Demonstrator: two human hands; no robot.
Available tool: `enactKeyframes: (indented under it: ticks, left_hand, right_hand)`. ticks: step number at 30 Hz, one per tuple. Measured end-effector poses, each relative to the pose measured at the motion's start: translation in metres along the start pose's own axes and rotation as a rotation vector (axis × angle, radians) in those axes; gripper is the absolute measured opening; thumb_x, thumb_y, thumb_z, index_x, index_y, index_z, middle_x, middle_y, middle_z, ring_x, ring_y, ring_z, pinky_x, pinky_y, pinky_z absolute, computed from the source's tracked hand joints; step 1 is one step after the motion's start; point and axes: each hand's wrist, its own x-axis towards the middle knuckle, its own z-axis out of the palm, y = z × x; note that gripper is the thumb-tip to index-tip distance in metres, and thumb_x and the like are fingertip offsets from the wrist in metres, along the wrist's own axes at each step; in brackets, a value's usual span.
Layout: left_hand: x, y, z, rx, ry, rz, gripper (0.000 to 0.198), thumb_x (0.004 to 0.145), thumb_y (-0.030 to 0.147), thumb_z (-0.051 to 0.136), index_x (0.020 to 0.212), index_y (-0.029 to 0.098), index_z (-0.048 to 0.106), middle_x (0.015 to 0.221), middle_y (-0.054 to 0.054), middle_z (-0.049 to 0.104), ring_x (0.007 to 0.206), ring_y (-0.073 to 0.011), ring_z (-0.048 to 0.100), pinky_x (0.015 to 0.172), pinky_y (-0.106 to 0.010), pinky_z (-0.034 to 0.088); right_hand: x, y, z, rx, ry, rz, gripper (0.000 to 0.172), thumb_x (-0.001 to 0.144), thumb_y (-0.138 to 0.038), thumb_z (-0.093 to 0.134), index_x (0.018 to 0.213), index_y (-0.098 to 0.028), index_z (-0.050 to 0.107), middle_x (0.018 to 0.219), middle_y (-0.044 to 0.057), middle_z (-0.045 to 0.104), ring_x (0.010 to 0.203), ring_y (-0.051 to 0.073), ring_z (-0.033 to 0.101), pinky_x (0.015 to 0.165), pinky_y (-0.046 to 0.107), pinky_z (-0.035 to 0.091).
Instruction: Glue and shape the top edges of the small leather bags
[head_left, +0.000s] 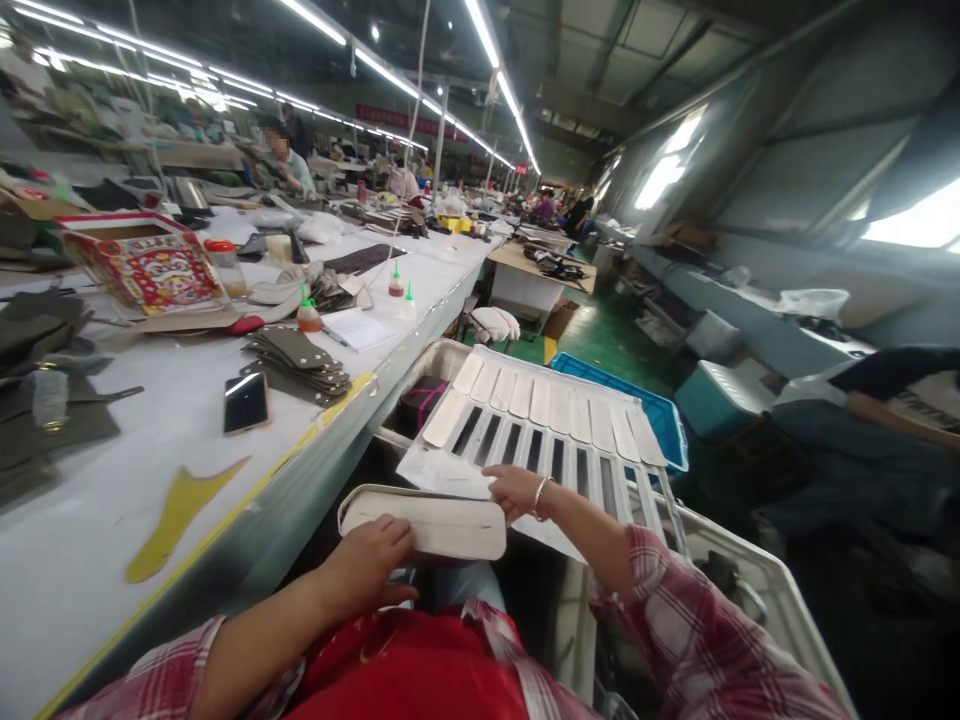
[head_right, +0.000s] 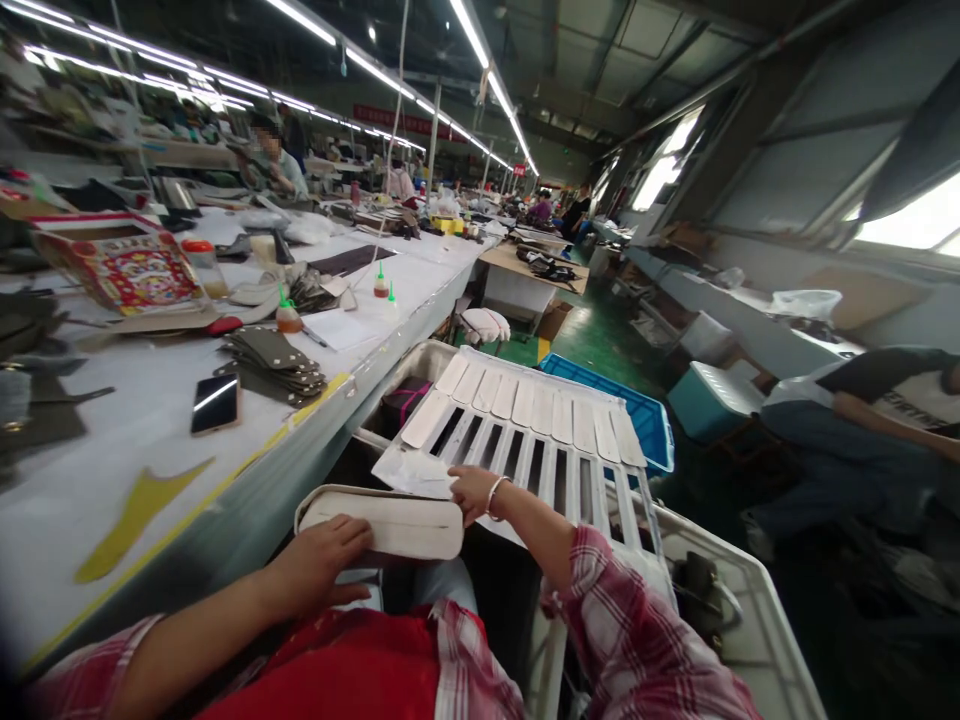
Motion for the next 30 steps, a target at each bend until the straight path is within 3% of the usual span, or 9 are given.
enactKeyframes:
  ticks: [3, 5, 9, 13, 18, 22, 26, 30]
  left_hand:
    - [0.007, 0.000, 0.001, 0.057, -0.012, 0.050, 0.061, 0.068, 0.053, 0.062, 0.117, 0.020, 0.049, 0.111, -0.011, 0.054, 0.097, -0.0281, 0.048, 0.083, -0.040, 0.042]
    - [0.015, -0.001, 0.001, 0.103, -0.040, 0.124, 0.071, 0.069, 0.050, 0.062, 0.129, 0.021, 0.039, 0.121, -0.012, 0.051, 0.097, -0.0298, 0.048, 0.080, -0.041, 0.043]
    - [0.033, -0.001, -0.003, 0.164, -0.113, 0.290, 0.085, 0.066, 0.039, 0.064, 0.139, 0.030, 0.020, 0.143, -0.008, 0.029, 0.090, -0.0279, 0.053, 0.072, -0.038, 0.044]
    - [0.048, -0.002, -0.007, 0.116, -0.179, 0.376, 0.089, 0.061, 0.037, 0.065, 0.139, 0.028, 0.022, 0.145, -0.007, 0.026, 0.084, -0.0250, 0.056, 0.071, -0.035, 0.044]
    - [0.055, -0.008, -0.008, 0.007, -0.198, 0.365, 0.087, 0.062, 0.036, 0.063, 0.139, 0.028, 0.022, 0.143, -0.004, 0.031, 0.085, -0.0251, 0.057, 0.075, -0.034, 0.044]
    - [0.062, -0.014, -0.006, -0.057, -0.194, 0.344, 0.077, 0.065, 0.035, 0.061, 0.135, 0.032, 0.030, 0.140, 0.002, 0.036, 0.089, -0.0248, 0.058, 0.077, -0.034, 0.044]
    - [0.067, -0.016, -0.002, -0.018, -0.166, 0.329, 0.052, 0.080, 0.044, 0.048, 0.130, 0.034, 0.039, 0.136, 0.004, 0.043, 0.081, -0.0226, 0.060, 0.069, -0.034, 0.044]
    - [0.070, -0.014, 0.005, 0.077, -0.152, 0.329, 0.043, 0.087, 0.045, 0.035, 0.128, 0.033, 0.041, 0.136, 0.005, 0.043, 0.070, -0.0191, 0.059, 0.059, -0.034, 0.044]
  right_hand:
    - [-0.024, 0.030, 0.010, 0.236, -0.143, 0.160, 0.033, 0.084, -0.018, 0.041, 0.116, -0.014, 0.045, 0.059, 0.000, 0.062, 0.044, 0.010, 0.056, 0.048, 0.023, 0.049]
    - [-0.035, 0.038, 0.022, 0.422, -0.207, 0.221, 0.031, 0.080, -0.025, 0.049, 0.110, -0.016, 0.049, 0.053, -0.003, 0.058, 0.040, 0.008, 0.052, 0.045, 0.019, 0.047]
    - [-0.036, 0.031, 0.041, 0.544, -0.125, 0.304, 0.032, 0.073, -0.029, 0.057, 0.101, -0.016, 0.054, 0.048, -0.005, 0.053, 0.037, 0.008, 0.047, 0.037, 0.017, 0.041]
    - [-0.030, 0.019, 0.047, 0.543, -0.048, 0.320, 0.030, 0.071, -0.026, 0.057, 0.098, -0.014, 0.056, 0.047, -0.004, 0.052, 0.034, 0.008, 0.043, 0.033, 0.017, 0.036]
    - [-0.029, 0.019, 0.049, 0.616, 0.032, 0.301, 0.029, 0.071, -0.017, 0.047, 0.099, -0.016, 0.056, 0.042, -0.008, 0.041, 0.032, 0.007, 0.036, 0.029, 0.016, 0.027]
    - [-0.028, 0.024, 0.048, 0.732, 0.054, 0.302, 0.043, 0.064, -0.008, 0.038, 0.102, -0.018, 0.055, 0.039, -0.009, 0.038, 0.027, 0.008, 0.033, 0.026, 0.017, 0.023]
    - [-0.024, 0.026, 0.048, 0.751, 0.028, 0.270, 0.042, 0.064, -0.011, 0.037, 0.102, -0.018, 0.055, 0.039, -0.009, 0.039, 0.025, 0.008, 0.032, 0.024, 0.018, 0.022]
    - [-0.031, 0.032, 0.050, 0.731, 0.023, 0.279, 0.050, 0.069, -0.019, 0.041, 0.119, -0.020, 0.046, 0.040, -0.008, 0.043, 0.026, 0.011, 0.038, 0.025, 0.018, 0.026]
